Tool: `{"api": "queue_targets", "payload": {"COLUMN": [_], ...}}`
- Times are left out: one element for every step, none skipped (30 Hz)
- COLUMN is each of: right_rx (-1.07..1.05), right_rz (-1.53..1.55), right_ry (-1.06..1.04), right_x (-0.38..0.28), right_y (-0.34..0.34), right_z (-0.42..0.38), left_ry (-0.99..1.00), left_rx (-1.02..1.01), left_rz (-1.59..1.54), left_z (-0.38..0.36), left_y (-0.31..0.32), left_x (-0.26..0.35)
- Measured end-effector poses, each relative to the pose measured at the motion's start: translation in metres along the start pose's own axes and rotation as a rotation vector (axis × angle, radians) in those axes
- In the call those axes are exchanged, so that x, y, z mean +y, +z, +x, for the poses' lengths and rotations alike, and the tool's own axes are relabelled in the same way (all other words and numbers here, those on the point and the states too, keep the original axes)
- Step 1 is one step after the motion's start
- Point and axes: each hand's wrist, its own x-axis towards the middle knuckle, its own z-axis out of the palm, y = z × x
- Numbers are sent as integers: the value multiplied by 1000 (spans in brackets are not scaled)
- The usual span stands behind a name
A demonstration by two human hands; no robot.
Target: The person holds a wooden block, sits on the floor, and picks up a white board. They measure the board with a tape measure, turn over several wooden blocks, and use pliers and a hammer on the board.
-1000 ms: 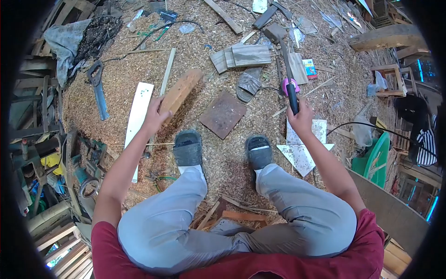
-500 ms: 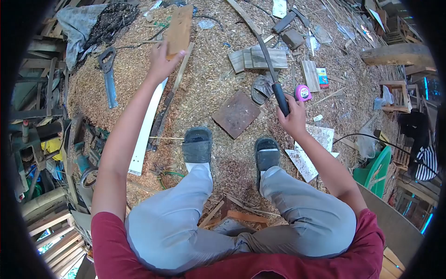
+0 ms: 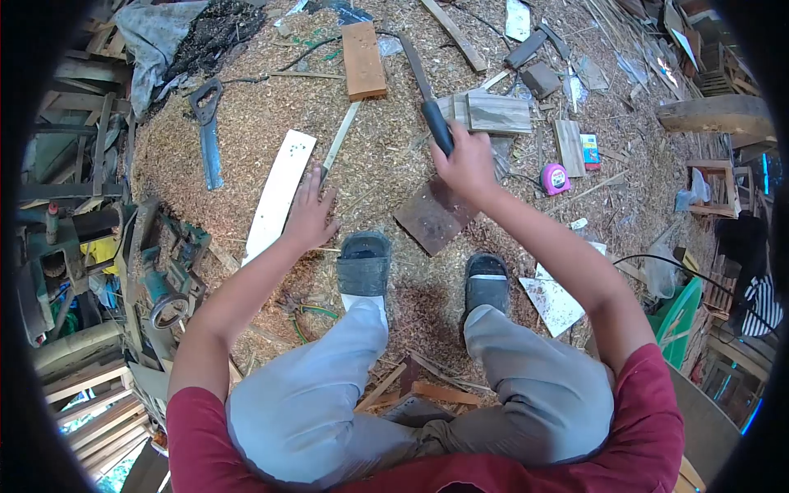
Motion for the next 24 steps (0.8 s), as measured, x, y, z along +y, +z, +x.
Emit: {"api": "queue_targets", "payload": {"right_rx": [-27,-26,-27,-29,-33,-37,-40,-79,-118,-161,-165,-171,-176,-287,-397,-506,-539,-570,-600,-636,-673,-709,-701,-692], "right_rz": [-14,-62,-110,-159,-182,-204,-224,-201,-176,-151,-150,-150,-151,-126,-100,-73,-118,-164,-211,-235,-259,-283,-292,-301], "right_ry": [-4,-37,-69,-101,-150,-202,-253,-245,-236,-228,-278,-327,-375,-461,-544,-627,-684,-742,-801,-785,-770,-757,-768,-778], "right_x": [-4,-6,-7,-3,1,8,12,17,22,22,23,21,22,23,27,27,29,27,24,22,19,17,17,18], "right_y": [2,7,12,15,18,25,31,37,42,44,46,45,45,46,50,50,47,41,33,26,18,11,7,2], "right_z": [15,32,47,60,69,77,80,76,69,61,49,32,17,3,-10,-22,-34,-44,-49,-50,-50,-50,-51,-54], "left_ry": [10,10,10,9,4,-3,-11,-72,-134,-200,-205,-212,-217,-219,-169,-155,-141,-125,-195,-182,-170,-160,-144,-179], "left_rx": [3,15,27,38,103,169,236,252,267,281,412,378,343,305,252,226,199,174,139,144,148,155,113,104], "left_rz": [-4,-12,-21,-31,-92,-152,-211,-293,-375,-458,-478,-536,-595,-656,-584,-482,-379,-274,-290,-294,-300,-305,-267,-288], "left_z": [-1,-1,-1,0,1,4,8,10,13,16,21,22,24,26,29,29,28,30,31,31,30,29,27,23], "left_y": [2,0,-2,-3,-3,-2,-4,-7,-12,-14,8,6,4,2,3,-4,-11,-20,-22,-20,-14,-9,-4,-2], "left_x": [0,2,5,6,7,4,2,-1,-3,-7,-26,-33,-37,-39,-46,-39,-32,-23,-13,-8,-4,-1,0,5]}}
